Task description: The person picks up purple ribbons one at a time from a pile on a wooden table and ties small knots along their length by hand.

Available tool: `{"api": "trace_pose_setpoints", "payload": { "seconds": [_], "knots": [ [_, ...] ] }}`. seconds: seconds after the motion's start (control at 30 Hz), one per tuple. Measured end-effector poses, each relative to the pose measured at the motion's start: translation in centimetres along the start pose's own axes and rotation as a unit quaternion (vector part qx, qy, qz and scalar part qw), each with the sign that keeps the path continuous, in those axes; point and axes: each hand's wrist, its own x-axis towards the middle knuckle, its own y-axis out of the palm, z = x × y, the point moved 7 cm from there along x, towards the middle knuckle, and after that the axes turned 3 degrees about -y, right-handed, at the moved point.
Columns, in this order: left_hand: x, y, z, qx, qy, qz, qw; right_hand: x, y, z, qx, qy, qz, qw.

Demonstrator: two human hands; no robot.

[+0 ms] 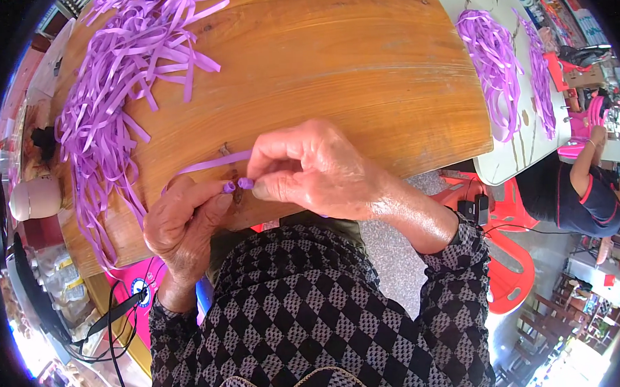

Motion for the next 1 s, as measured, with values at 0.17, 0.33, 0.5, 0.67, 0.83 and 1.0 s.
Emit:
{"api": "trace_pose_setpoints", "payload": {
  "seconds": [0.17,0.33,0.5,0.67,0.83,1.0],
  "knots": [
    [-0.2,0.0,0.3,-0.02,-0.01,-0.017,1.0,-0.4,1.2,-1.0,0.161,0.13,0.083,0.975],
    [-0.1,0.0,-0.1,-0.018,-0.014,-0.004,1.0,-0.3,1.1,-1.1,0.162,0.087,0.058,0.981],
    [0.0,0.4,0.2,-0.035,0.005,-0.007,0.999,-0.2,0.3,-0.7,0.088,-0.036,0.039,0.995],
    [-0.3,-0.1,0.5,-0.046,-0.022,-0.019,0.999,-0.5,1.2,-1.7,0.25,0.129,0.089,0.956],
    [-0.4,0.1,0.5,-0.045,-0.047,0.005,0.998,-0.6,1.5,-2.7,0.185,0.11,0.059,0.975],
    [-0.3,0.0,0.4,-0.047,-0.007,-0.01,0.999,-0.4,1.1,-1.6,0.059,0.073,0.027,0.995]
  ]
}}
